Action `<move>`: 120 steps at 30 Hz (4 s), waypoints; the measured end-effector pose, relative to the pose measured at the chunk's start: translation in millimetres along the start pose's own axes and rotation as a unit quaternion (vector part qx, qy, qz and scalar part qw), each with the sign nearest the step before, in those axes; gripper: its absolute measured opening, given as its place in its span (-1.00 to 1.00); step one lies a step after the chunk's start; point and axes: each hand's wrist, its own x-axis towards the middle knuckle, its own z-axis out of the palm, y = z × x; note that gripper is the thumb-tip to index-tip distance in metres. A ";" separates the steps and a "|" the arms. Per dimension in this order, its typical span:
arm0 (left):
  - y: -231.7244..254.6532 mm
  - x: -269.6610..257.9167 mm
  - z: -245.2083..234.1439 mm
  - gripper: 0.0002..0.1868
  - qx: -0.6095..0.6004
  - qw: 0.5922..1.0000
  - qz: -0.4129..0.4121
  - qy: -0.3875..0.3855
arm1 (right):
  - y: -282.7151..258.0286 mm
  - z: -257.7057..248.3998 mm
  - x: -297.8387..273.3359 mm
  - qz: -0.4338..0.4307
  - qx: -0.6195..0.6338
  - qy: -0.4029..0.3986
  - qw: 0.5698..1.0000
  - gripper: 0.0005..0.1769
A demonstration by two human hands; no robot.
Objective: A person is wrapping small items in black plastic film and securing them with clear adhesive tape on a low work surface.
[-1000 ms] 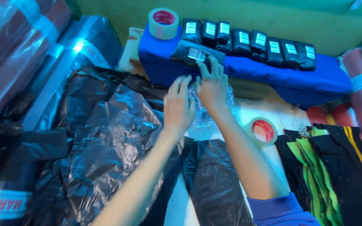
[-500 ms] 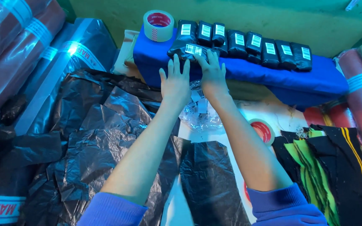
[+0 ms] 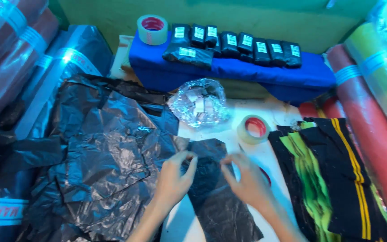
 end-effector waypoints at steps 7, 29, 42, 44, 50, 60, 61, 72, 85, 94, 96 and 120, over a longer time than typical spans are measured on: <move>-16.6 -13.6 12.2 -0.77 0.055 0.998 -0.032 -0.030 | 49.5 32.5 -40.7 0.097 -0.033 0.031 0.994 -0.84; -52.8 201.8 16.5 -0.42 0.287 0.939 0.148 0.116 | -22.9 75.9 253.1 -0.187 -0.192 0.155 0.951 -0.41; -91.4 325.8 44.5 -0.06 0.517 0.849 0.107 0.000 | 71.5 89.0 348.6 -0.163 -0.342 0.093 0.921 -0.02; -84.3 318.6 38.4 -0.05 0.518 0.849 0.102 -0.014 | 72.8 92.0 349.4 -0.155 -0.346 0.084 0.921 0.00; -68.2 320.4 13.5 0.08 0.475 0.866 0.151 -0.039 | 35.2 48.7 337.1 -0.112 -0.316 -0.018 0.942 0.05; 12.5 23.6 -12.3 -0.75 0.175 0.979 0.105 -0.006 | -2.8 -16.5 21.2 0.072 -0.064 -0.056 0.994 -0.62; -6.4 10.8 -2.3 -0.75 0.175 0.979 0.104 -0.006 | 5.8 -7.0 4.5 0.072 -0.064 -0.058 0.994 -0.62; -97.3 -49.4 77.6 -0.21 0.345 0.912 0.185 -0.122 | 35.6 52.0 -38.1 0.011 -0.192 -0.227 0.955 -0.25; -99.9 -51.9 89.3 -0.26 0.366 0.891 0.203 -0.173 | 69.9 42.7 -44.4 0.009 -0.178 -0.082 0.981 -0.30; -42.2 -61.8 102.2 -0.45 0.290 0.929 0.161 -0.165 | 140.4 -80.4 -48.5 0.297 -0.191 0.172 0.920 -0.53; -30.7 -66.5 114.9 -0.54 0.292 0.923 0.142 -0.207 | 178.0 -83.6 -56.4 0.306 -0.201 0.230 0.902 -0.42; 75.0 12.6 319.2 -0.68 -0.110 0.971 0.006 -0.213 | 152.1 -120.1 -58.3 0.348 -0.127 0.318 0.873 -0.51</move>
